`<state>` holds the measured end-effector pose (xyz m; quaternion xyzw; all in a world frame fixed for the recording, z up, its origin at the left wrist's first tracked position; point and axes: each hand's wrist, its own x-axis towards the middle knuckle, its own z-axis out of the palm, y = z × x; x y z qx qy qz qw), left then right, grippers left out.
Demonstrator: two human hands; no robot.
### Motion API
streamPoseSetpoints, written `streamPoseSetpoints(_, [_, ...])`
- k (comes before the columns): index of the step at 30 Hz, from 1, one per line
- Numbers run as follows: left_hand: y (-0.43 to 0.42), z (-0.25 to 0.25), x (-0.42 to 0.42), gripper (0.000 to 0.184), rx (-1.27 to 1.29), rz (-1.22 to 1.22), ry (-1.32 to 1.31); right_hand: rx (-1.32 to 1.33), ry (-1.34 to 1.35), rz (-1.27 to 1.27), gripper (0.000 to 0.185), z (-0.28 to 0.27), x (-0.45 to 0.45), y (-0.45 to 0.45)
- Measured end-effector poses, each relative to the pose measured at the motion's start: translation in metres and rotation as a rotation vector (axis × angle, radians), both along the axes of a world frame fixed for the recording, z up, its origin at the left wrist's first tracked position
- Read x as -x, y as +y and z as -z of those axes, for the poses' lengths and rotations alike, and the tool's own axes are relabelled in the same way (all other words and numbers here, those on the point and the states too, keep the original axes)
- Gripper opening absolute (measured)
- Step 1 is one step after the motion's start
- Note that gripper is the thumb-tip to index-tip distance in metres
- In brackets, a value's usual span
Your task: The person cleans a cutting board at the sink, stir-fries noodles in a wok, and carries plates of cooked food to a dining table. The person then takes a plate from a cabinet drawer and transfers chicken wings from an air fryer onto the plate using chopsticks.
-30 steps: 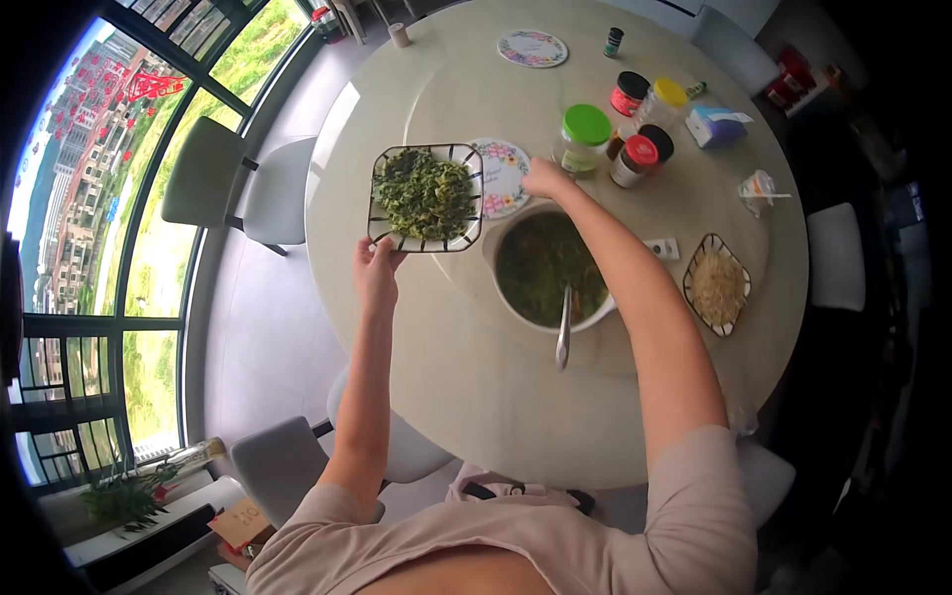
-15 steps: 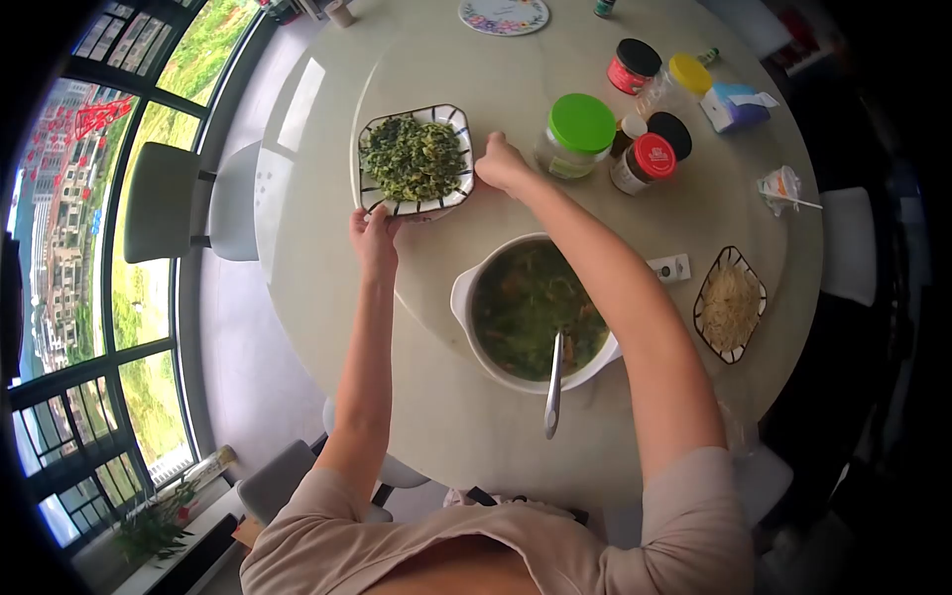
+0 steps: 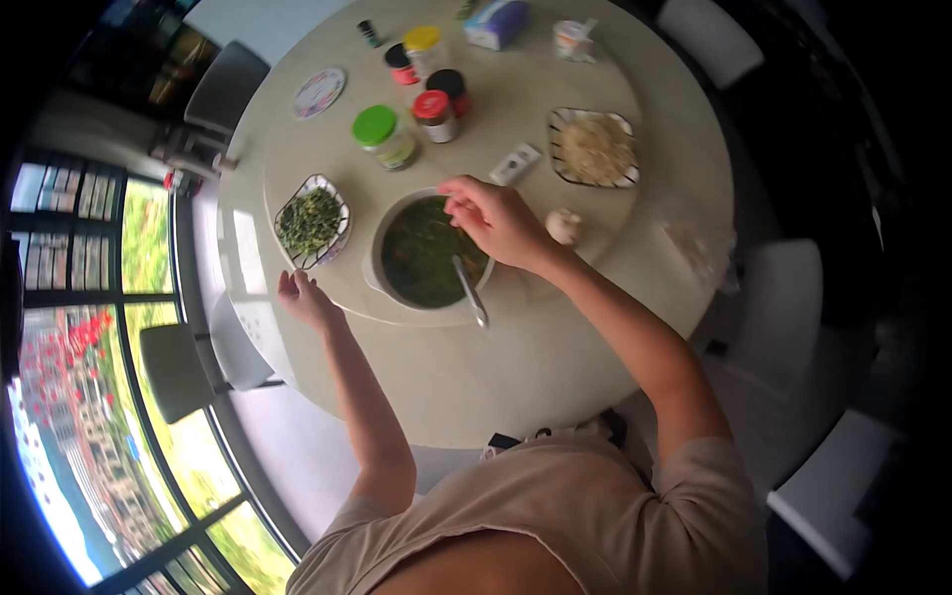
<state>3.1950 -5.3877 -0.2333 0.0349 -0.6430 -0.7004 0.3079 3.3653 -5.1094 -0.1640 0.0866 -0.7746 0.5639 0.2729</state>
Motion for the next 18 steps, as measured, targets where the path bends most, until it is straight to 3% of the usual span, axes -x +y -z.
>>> streamPoseSetpoints(1, [0.027,-0.026,-0.034,0.029,0.034,0.157,0.035,0.010,-0.008,0.078,0.023,-0.002,-0.039,0.013])
streamPoseSetpoints(2, [0.065,-0.052,-0.011,0.024,-0.053,0.306,0.125,0.015,-0.009,0.165,0.023,-0.012,-0.031,0.029])
streamPoseSetpoints(4, [0.114,-0.058,-0.020,0.021,-0.028,0.647,0.143,0.211,-0.038,0.297,0.022,0.011,-0.055,0.039])
streamPoseSetpoints(9, [0.210,-0.032,-0.227,0.020,0.106,1.469,-0.054,0.467,0.115,0.765,0.025,0.079,-0.274,0.016])
streamPoseSetpoints(14, [0.180,0.028,-0.469,0.019,0.422,2.040,-0.149,0.598,0.164,1.466,0.023,0.164,-0.511,-0.139])
streamPoseSetpoints(15, [0.141,0.054,-0.485,0.019,0.527,2.174,-0.150,0.604,0.229,1.609,0.022,0.193,-0.523,-0.209])
streamPoseSetpoints(16, [0.107,0.087,-0.505,0.020,0.467,2.341,-0.207,0.706,0.256,1.725,0.023,0.213,-0.537,-0.274])
streamPoseSetpoints(17, [0.079,0.082,-0.588,0.021,0.622,2.366,-0.253,0.806,0.289,1.829,0.023,0.229,-0.601,-0.311])
streamPoseSetpoints(18, [0.061,0.107,-0.668,0.023,0.713,2.436,-0.293,0.896,0.332,1.927,0.024,0.244,-0.674,-0.353])
